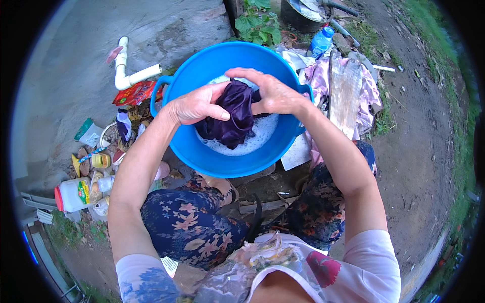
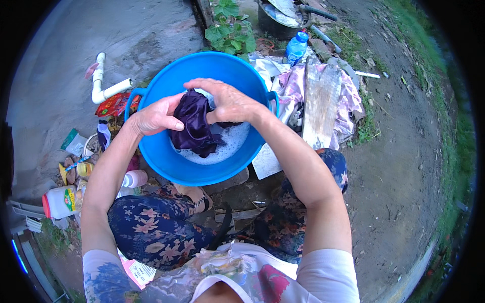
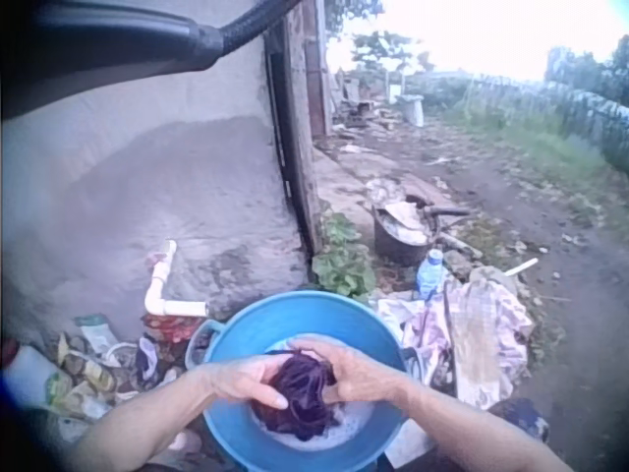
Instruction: The person hand-washes a dark garment in a blue basin filled with soapy water. They repeatedly submerge, agitate, and wring the fabric, then lift and inspect it before continuing to wash.
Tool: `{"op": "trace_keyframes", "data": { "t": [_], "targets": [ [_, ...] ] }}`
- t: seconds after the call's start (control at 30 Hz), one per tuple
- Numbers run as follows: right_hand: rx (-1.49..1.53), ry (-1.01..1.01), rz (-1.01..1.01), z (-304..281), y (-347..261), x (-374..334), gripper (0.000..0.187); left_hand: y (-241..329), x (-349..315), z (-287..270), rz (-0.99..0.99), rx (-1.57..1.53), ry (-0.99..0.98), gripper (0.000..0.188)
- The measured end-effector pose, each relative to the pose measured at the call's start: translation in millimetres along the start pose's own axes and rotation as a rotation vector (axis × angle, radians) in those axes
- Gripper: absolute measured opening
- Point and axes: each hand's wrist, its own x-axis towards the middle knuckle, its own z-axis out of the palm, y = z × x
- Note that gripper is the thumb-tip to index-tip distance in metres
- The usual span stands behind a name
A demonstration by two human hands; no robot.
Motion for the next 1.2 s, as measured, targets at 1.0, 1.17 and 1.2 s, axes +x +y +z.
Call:
{"op": "trace_keyframes", "data": {
  "t": [1.0,1.17,1.2],
  "targets": [
    [-0.947,-0.532,0.288,2.4,21.2,-38.5,0.029,-61.5,4.5,-1.1,-0.372,1.068,-0.131,0.051],
    [-0.961,-0.732,0.277,35.6,13.0,-68.4,0.019,-128.6,-0.8,-5.3,-0.611,0.621,0.116,0.052],
    [-0.935,-0.716,0.264,36.9,12.3,-70.8,0.017,-131.0,-5.9,-12.5,-0.676,0.633,0.185,0.044]
  ]
}}
